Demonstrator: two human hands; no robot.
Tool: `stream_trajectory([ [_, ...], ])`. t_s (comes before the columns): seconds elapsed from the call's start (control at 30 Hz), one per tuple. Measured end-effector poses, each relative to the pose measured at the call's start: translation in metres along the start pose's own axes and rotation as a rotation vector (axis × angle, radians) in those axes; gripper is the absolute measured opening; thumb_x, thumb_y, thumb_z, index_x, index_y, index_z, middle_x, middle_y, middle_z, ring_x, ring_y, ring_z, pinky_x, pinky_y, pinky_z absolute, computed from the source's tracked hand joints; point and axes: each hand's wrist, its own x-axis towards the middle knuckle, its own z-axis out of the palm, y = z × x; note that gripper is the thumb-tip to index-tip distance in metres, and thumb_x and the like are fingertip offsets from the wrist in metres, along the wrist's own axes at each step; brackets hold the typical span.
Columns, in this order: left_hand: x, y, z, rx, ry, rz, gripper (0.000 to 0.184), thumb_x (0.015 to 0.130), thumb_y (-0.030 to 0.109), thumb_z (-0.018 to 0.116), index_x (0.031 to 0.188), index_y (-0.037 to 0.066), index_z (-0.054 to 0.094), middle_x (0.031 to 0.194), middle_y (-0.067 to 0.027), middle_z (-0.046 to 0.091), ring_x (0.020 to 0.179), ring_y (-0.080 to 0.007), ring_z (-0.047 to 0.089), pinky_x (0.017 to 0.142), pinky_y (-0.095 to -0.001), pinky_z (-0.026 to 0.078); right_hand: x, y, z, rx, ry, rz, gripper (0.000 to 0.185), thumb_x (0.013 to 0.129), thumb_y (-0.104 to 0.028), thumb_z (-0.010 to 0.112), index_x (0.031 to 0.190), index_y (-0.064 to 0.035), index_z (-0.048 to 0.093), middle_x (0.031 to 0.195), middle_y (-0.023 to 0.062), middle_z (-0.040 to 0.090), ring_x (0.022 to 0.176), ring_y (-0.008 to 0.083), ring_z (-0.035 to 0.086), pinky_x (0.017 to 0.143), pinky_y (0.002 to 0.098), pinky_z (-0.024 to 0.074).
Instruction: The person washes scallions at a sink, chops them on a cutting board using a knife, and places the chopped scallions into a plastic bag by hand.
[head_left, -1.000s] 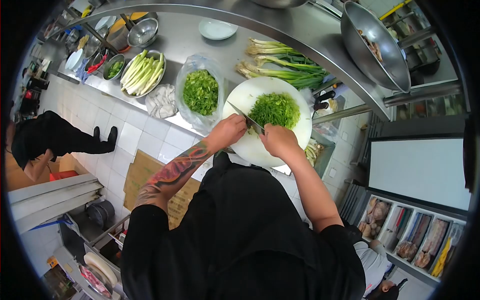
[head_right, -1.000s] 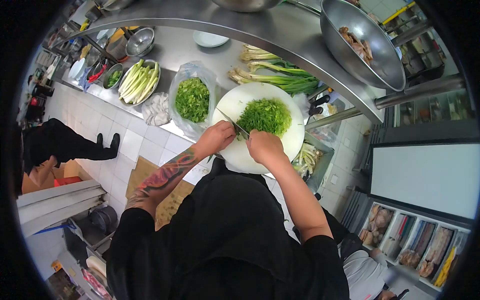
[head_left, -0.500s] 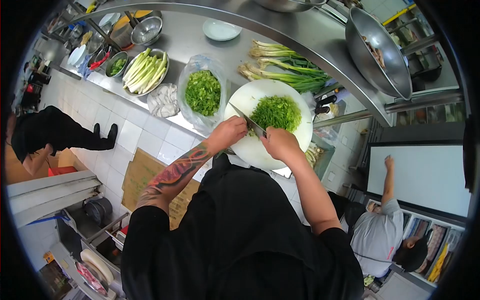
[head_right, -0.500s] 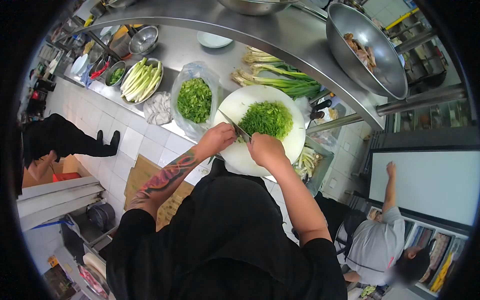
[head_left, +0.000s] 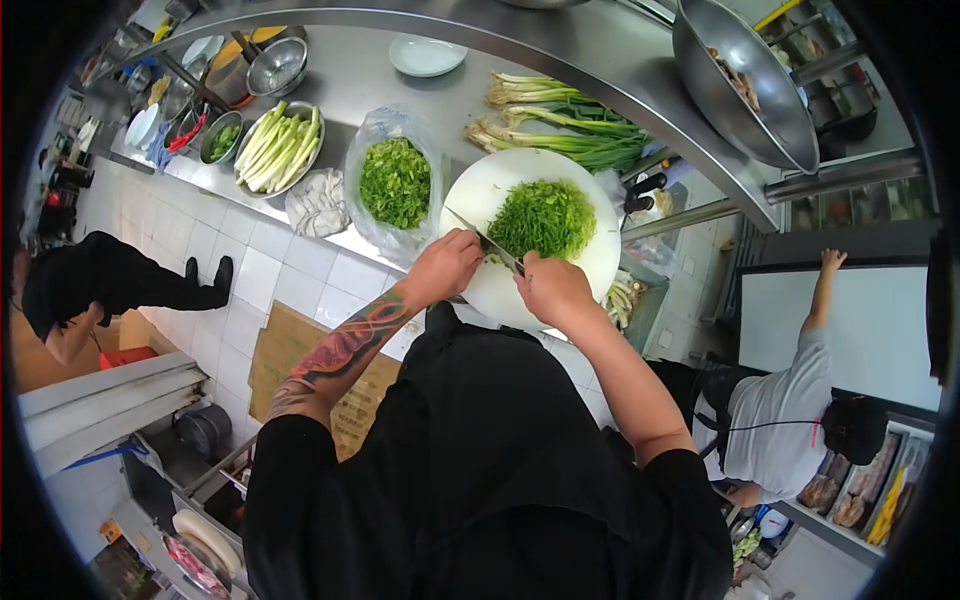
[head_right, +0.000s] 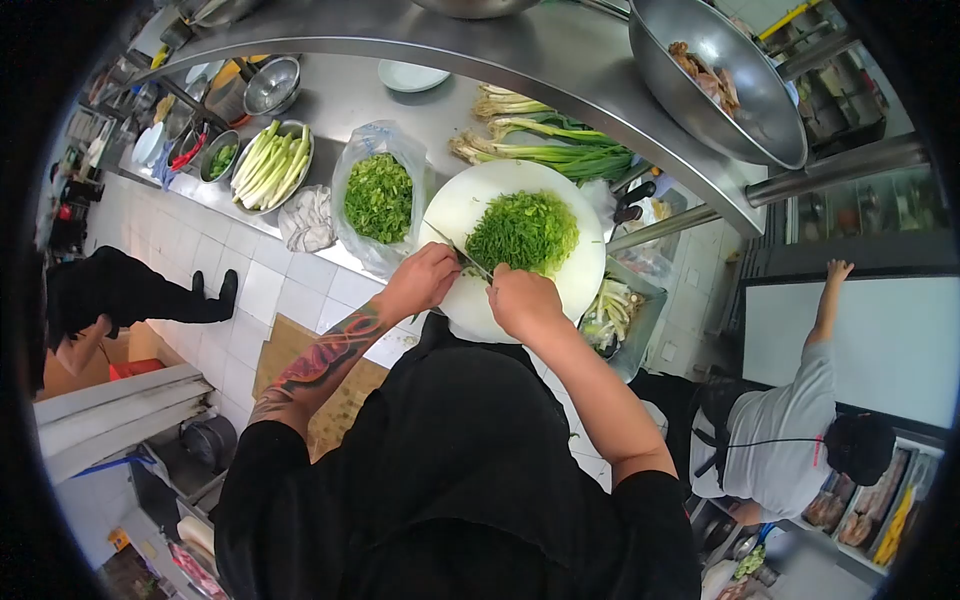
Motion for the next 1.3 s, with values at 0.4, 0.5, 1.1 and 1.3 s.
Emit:
stream_trajectory([
  [0.4,-0.009,-0.005,0.012,-0.029,0.072,-0.082,0.015,0.081,0.006,0.077,0.093,0.006,0.07,0.101,-0.008,0.066,0.097,-0.0308,0.066,0.084,-0.0402,0.056,0.021,-0.007,0.017,0.064,-0.011,0.052,0.028,0.101,-0.026,0.058,0.105,0.0012,0.065,0.095,0.0242,0.075,0.093,0.0438,0.073,0.084,0.0545,0.0558],
  [0.5,-0.008,-0.001,0.004,-0.035,0.054,-0.063,0.014,0.082,0.007,0.078,0.093,0.005,0.07,0.102,-0.0077,0.067,0.098,-0.0305,0.066,0.085,-0.0405,0.057,0.012,-0.011,-0.006,0.053,-0.075,0.013,0.029,0.102,-0.027,0.057,0.105,0.0011,0.066,0.096,0.0248,0.075,0.094,0.0441,0.072,0.085,0.0553,0.0553],
  [1.1,-0.007,0.003,0.008,0.016,0.049,-0.123,0.014,0.087,0.007,0.074,0.1,0.005,0.073,0.104,-0.0093,0.067,0.102,-0.03,0.067,0.084,-0.0413,0.058,0.013,0.052,0.034,0.164,0.14,0.045,0.037,0.102,-0.039,0.061,0.105,-0.0015,0.06,0.084,0.0207,0.073,0.078,0.0451,0.07,0.073,0.0548,0.0553],
  [1.3,0.009,-0.009,0.013,0.054,0.027,0.0,0.013,0.088,0.007,0.07,0.1,0.003,0.072,0.101,-0.01,0.064,0.099,-0.0295,0.064,0.084,-0.0406,0.057,0.001,0.016,0.018,0.072,0.141,0.033,0.027,0.102,-0.028,0.058,0.103,-0.0012,0.059,0.081,0.0244,0.072,0.078,0.0445,0.072,0.072,0.0561,0.0556],
])
